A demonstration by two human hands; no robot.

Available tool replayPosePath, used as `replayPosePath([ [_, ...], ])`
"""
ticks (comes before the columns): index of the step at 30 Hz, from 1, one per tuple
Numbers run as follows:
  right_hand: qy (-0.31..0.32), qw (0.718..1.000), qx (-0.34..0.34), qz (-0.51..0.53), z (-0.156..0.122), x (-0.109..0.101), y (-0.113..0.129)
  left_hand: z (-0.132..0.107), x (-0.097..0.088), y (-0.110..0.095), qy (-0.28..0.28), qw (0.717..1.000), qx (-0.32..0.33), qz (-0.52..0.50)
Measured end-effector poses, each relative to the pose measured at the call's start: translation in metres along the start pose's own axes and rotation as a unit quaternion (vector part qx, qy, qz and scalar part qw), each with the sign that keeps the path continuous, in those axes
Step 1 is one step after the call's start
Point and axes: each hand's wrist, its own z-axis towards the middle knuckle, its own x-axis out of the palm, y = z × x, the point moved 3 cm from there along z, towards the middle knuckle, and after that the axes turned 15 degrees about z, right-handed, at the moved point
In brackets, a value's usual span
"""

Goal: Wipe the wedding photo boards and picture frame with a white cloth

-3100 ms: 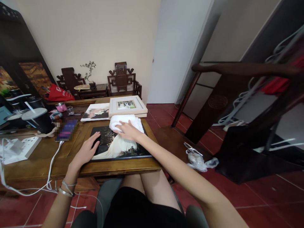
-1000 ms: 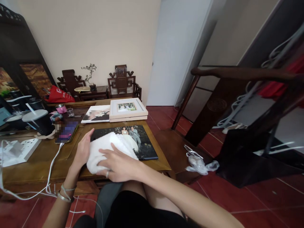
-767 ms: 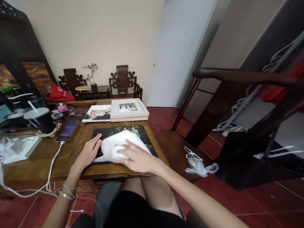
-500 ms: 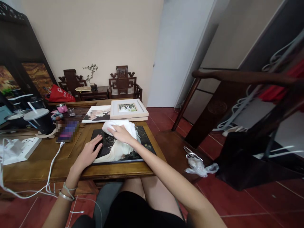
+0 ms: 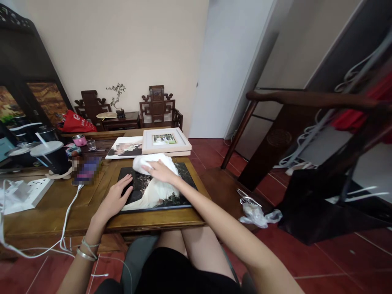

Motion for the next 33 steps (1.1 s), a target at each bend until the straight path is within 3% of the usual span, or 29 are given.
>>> replayPosePath([
  [4, -0.024, 0.999, 0.023, -0.027, -0.023, -0.039, -0.034, -0.001, 0.000, 0.000, 0.008, 1.000, -0.014, 0.000],
  [7, -0.020, 0.998, 0.022, -0.047, -0.042, -0.051, -0.041, 0.000, 0.001, 0.001, 0.009, 1.000, -0.019, 0.001],
  [10, 0.006, 0.995, -0.018, -0.096, -0.075, -0.043, -0.027, 0.001, 0.002, 0.002, 0.015, 1.000, -0.020, 0.014],
  [15, 0.058, 0.988, -0.074, -0.121, -0.146, -0.017, 0.018, 0.002, 0.004, 0.003, 0.022, 0.999, -0.022, 0.029],
  [18, 0.086, 0.986, -0.087, -0.115, -0.165, -0.012, 0.035, 0.002, 0.005, 0.003, 0.022, 0.999, -0.022, 0.029],
  [22, 0.086, 0.988, -0.064, -0.111, -0.141, -0.021, 0.023, 0.001, 0.004, 0.003, 0.023, 0.999, -0.021, 0.029],
  [29, 0.036, 0.993, -0.029, -0.108, -0.057, -0.056, -0.036, 0.002, 0.001, 0.003, 0.024, 0.999, -0.021, 0.026],
  [33, 0.034, 0.992, 0.004, -0.118, -0.047, -0.061, -0.043, 0.002, 0.001, 0.002, 0.026, 0.999, -0.027, 0.023],
])
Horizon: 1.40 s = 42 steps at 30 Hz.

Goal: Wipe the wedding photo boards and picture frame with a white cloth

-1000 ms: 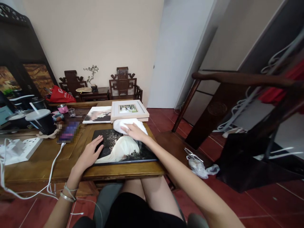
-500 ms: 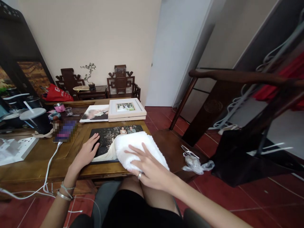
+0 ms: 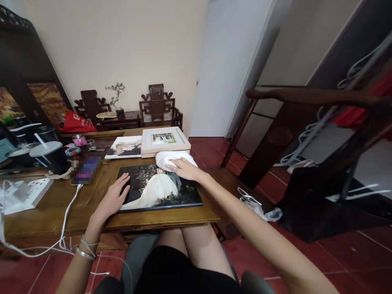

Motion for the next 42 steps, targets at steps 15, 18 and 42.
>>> replayPosePath([
  [15, 0.109, 0.993, -0.045, 0.013, -0.121, 0.016, 0.088, -0.001, 0.001, -0.001, -0.003, 1.000, -0.002, 0.001],
  [18, 0.090, 0.995, -0.036, 0.021, -0.091, 0.013, 0.069, 0.000, 0.000, -0.001, -0.003, 1.000, 0.001, -0.002],
  [42, 0.104, 0.992, -0.064, 0.015, -0.132, 0.021, 0.097, -0.001, 0.000, -0.001, -0.010, 1.000, -0.003, -0.011],
])
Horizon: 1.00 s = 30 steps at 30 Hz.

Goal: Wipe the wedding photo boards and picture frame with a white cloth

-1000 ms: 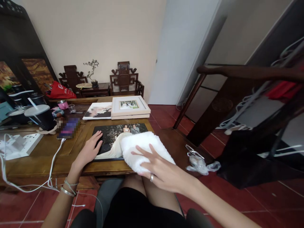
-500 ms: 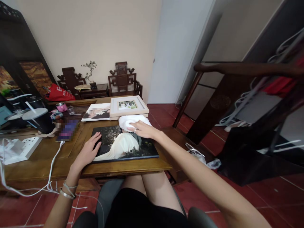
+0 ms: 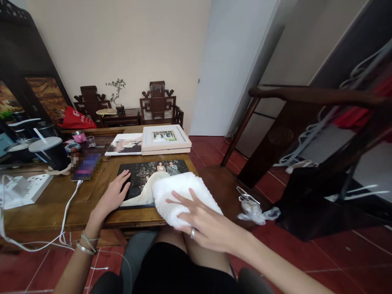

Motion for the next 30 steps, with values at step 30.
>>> replayPosePath([
  [30, 0.032, 0.997, -0.039, -0.052, 0.041, 0.014, 0.009, 0.000, 0.001, 0.002, 0.014, 1.000, 0.003, 0.000],
])
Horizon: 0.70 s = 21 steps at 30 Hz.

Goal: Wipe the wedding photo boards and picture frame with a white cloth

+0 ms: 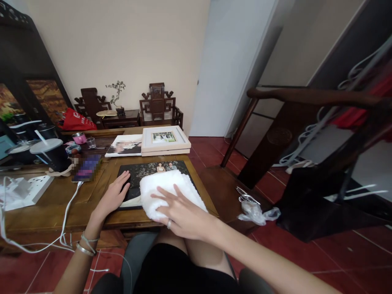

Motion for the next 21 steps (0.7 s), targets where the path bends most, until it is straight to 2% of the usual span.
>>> replayPosePath([
  [5, -0.037, 0.999, -0.011, -0.020, 0.055, -0.010, -0.034, 0.000, 0.002, 0.002, -0.001, 1.000, 0.000, -0.002],
  [9, -0.064, 0.996, 0.035, -0.042, 0.103, -0.019, -0.065, 0.001, 0.002, 0.003, -0.003, 1.000, 0.002, -0.003],
  [12, -0.057, 0.995, 0.058, -0.053, 0.117, -0.021, -0.072, 0.001, 0.001, 0.002, -0.005, 1.000, 0.006, -0.006],
  [15, -0.047, 0.995, 0.050, -0.068, 0.105, -0.016, -0.058, 0.001, 0.001, 0.001, -0.010, 1.000, 0.004, -0.012],
  [21, -0.006, 0.998, 0.026, -0.060, 0.040, 0.008, 0.001, 0.000, 0.001, -0.001, -0.001, 1.000, 0.000, -0.015],
])
